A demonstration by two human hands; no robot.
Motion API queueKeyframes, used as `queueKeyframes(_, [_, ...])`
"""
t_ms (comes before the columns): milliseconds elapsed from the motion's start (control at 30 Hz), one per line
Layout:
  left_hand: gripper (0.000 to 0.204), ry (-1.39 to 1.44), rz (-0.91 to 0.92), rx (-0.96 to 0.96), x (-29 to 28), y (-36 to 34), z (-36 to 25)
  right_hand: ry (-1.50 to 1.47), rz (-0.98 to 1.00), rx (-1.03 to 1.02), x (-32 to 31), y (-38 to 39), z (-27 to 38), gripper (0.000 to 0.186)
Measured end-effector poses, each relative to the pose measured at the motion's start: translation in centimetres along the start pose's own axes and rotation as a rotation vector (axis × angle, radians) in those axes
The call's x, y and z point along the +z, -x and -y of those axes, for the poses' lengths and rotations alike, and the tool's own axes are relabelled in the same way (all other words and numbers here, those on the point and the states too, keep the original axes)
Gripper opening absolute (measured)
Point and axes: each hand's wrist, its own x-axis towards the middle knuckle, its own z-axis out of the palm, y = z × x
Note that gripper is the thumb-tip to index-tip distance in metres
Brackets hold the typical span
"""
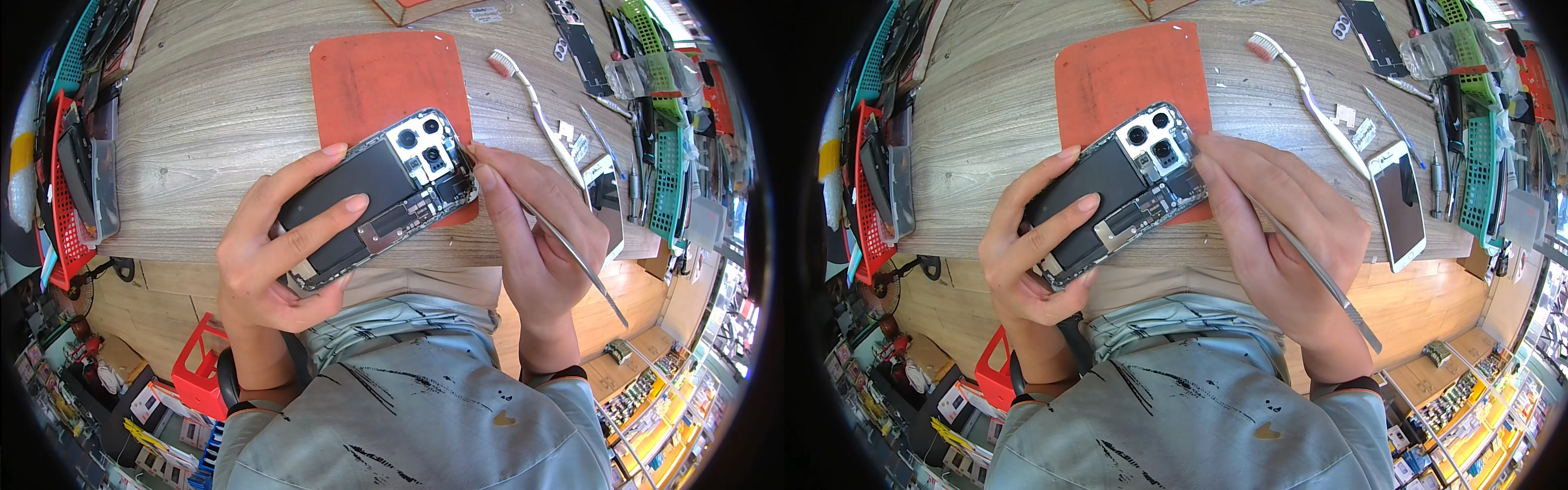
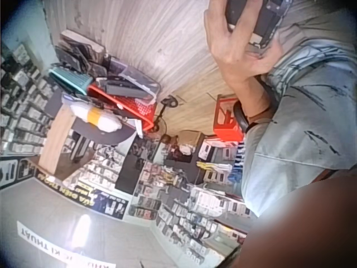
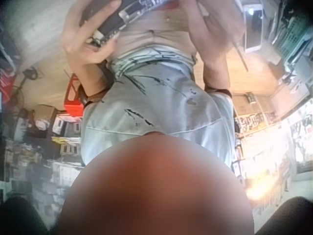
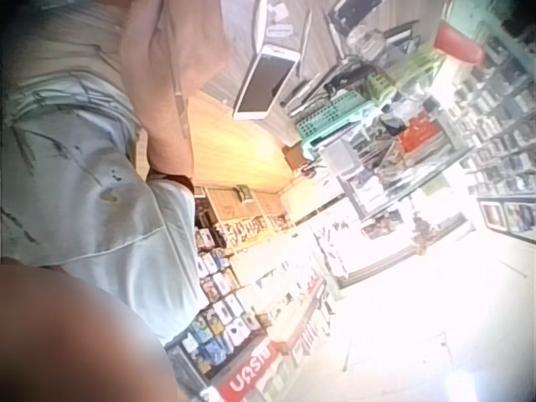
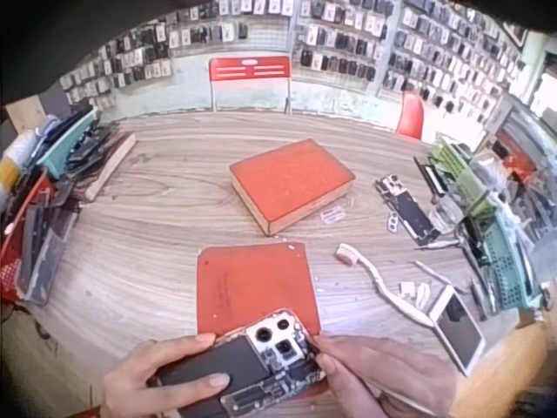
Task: The person uses a metal spudger to carefully pry and separate the back cover of a disassembled smartphone. They work along the edges and around the camera module, gradually lifting the cover while holding the phone steady.
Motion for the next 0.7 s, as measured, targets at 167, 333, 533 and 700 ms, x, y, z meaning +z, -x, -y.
queueKeyframes(167, [0.074,0.001,0.01,0.006,-0.1,0.0,0.2,0.034,-0.001,-0.012,0.1,0.3,0.1,0.02])
queueKeyframes(333, [0.073,-0.011,0.005,0.003,-0.1,0.1,0.1,0.078,-0.032,-0.094,0.8,0.7,0.0,0.022])
queueKeyframes(533, [0.073,-0.012,0.01,0.004,-0.1,0.0,-0.1,0.077,-0.032,-0.067,1.1,1.5,0.2,0.024])
queueKeyframes(700, [0.073,-0.012,0.015,0.003,-0.3,0.0,0.0,0.115,-0.072,-0.134,1.3,1.3,-0.2,0.026])
